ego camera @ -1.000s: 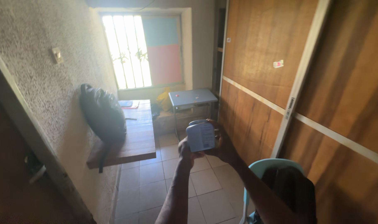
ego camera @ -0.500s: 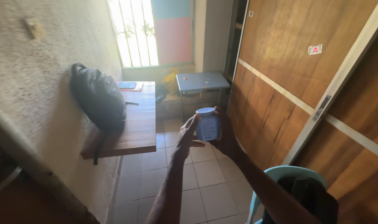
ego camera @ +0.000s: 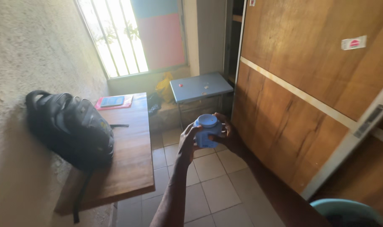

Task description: The person packs a black backpack with several items, including a small bottle, a plastic bag, a blue container, a small green box, and a white box. They place each item into the bag and zip it closed.

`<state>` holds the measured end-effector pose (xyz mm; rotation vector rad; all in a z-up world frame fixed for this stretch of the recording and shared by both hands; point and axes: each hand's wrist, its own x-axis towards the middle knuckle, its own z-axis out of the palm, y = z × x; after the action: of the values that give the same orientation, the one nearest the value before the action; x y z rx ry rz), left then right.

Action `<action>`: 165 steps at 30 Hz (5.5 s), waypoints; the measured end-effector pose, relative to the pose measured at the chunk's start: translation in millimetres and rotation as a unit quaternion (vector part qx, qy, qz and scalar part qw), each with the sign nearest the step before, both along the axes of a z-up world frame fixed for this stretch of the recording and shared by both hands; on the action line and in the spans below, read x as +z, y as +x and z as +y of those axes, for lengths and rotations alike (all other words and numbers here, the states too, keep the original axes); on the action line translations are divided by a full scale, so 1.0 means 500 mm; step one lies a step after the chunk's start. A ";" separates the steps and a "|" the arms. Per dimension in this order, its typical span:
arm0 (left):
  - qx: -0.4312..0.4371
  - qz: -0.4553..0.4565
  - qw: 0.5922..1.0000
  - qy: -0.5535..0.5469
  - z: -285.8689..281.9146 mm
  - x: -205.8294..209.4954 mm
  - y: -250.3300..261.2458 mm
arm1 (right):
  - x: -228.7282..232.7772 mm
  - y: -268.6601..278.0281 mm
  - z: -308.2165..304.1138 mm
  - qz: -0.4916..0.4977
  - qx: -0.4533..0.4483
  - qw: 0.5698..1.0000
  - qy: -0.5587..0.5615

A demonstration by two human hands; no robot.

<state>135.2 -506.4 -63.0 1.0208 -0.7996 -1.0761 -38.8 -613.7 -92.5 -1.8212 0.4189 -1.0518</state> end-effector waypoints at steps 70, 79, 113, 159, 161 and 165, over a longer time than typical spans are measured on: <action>0.553 -0.365 0.749 -0.029 -0.042 0.176 1.292 | 0.446 1.815 -0.229 -0.036 0.647 0.627 -0.432; 0.688 -0.314 0.639 0.142 -0.025 0.149 1.230 | 0.234 1.948 -0.243 0.040 0.594 0.611 -0.523; 0.439 -0.268 0.720 0.466 -0.184 -0.446 1.370 | -0.115 1.714 -0.561 -0.104 0.716 0.592 -0.355; 0.378 -0.317 0.797 0.350 -0.149 -0.572 1.421 | 0.011 1.745 -0.520 -0.075 0.763 0.560 -0.315; 0.346 -0.301 0.801 0.384 -0.146 -0.549 1.427 | 0.051 1.739 -0.505 -0.070 0.741 0.578 -0.336; 0.278 -0.261 0.774 0.506 -0.136 -0.394 1.429 | 0.106 1.709 -0.480 -0.029 0.665 0.630 -0.400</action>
<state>849.7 -574.6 -259.7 2.3817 -0.2121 -0.6429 815.7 -853.8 -39.3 -2.0312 -1.5287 -0.1178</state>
